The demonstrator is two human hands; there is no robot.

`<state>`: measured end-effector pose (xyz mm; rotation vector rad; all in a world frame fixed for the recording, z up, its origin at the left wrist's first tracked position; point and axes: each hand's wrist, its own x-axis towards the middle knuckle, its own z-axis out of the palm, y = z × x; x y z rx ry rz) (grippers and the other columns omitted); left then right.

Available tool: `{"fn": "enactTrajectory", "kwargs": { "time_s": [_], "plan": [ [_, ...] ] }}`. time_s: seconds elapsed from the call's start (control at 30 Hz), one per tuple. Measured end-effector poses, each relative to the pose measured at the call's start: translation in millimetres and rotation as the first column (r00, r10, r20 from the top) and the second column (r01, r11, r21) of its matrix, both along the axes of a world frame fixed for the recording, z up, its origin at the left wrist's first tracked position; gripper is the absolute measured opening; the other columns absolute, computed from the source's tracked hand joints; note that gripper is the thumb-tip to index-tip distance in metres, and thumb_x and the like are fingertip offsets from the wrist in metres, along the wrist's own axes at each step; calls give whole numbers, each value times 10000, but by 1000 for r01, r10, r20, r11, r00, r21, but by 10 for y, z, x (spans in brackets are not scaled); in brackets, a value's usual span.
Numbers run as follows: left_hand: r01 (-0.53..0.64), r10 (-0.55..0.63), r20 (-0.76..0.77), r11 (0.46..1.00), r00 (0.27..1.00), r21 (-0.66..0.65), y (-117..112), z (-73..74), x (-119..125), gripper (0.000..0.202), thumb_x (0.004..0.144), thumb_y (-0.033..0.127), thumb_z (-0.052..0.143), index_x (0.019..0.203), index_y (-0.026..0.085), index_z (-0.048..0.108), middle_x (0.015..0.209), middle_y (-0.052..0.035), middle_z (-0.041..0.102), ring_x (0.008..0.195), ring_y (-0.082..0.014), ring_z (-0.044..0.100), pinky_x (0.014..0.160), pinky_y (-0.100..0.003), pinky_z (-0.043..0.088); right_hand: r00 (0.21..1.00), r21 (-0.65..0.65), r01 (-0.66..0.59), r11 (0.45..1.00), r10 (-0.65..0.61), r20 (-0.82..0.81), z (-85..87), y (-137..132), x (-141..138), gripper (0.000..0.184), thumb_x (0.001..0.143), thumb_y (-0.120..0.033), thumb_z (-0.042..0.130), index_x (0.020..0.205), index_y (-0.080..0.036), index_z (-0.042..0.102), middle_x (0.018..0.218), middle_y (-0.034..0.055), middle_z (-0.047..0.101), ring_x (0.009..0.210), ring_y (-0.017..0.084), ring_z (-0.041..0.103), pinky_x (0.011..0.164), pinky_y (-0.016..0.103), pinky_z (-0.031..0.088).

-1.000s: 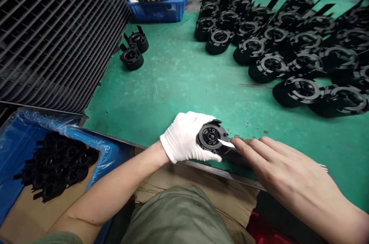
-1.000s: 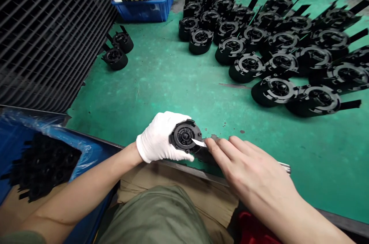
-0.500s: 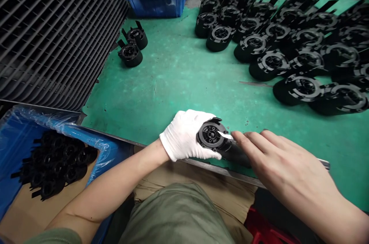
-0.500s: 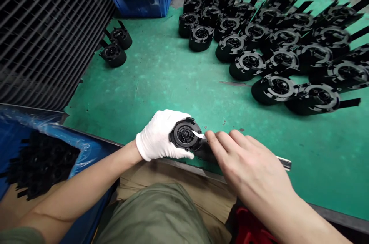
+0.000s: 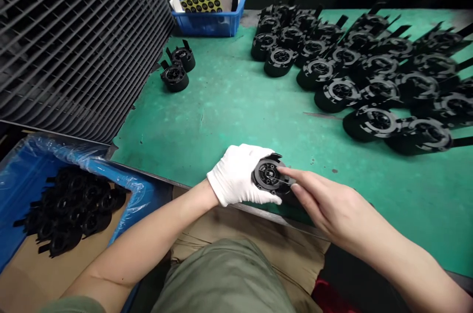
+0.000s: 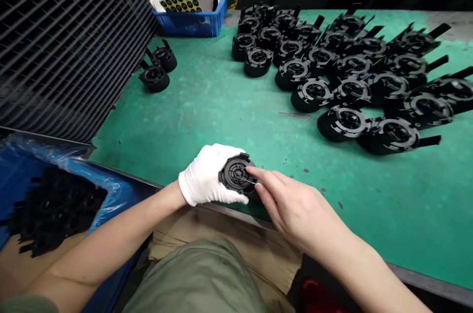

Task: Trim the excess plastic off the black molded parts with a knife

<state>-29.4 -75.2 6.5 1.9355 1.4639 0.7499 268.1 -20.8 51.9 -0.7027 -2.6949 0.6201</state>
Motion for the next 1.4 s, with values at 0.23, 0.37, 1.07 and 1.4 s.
{"fn": "enactTrajectory", "kwargs": {
  "time_s": [0.23,0.37,1.07,1.4],
  "plan": [
    [4,-5,40,1000,999,17,6,-38,-9,1130,798,1071,994,1586,271,862,1507,-174,952,1400,-495,927,1256,-614,749,997,-30,69,997,-68,20,73,42,236,368,1309,-301,573,1590,-285,810,1069,50,882,814,218,854,705,321,661],
    [15,-15,36,1000,999,7,0,-12,-12,1132,822,1081,968,1589,257,848,1455,-171,963,1367,-500,936,1250,-629,745,990,234,22,972,-53,127,-9,-81,319,496,1261,-217,610,1743,-220,727,1049,58,780,795,210,775,663,324,600],
    [14,-14,-16,1000,1000,-3,-13,80,12,1098,804,996,1054,1590,255,858,1481,-163,959,1364,-492,931,1274,-622,719,943,456,-115,882,-47,328,162,-112,73,574,1055,8,552,1551,-147,795,993,129,725,867,344,689,783,505,600],
    [19,-15,-76,998,997,59,-60,17,-24,1254,851,966,1032,1825,262,674,1667,-210,878,1481,-518,878,1296,-683,704,975,298,204,932,-222,28,-43,-268,271,345,1324,-278,576,1640,-233,708,1180,58,893,894,202,866,725,320,602]
  ]
}}
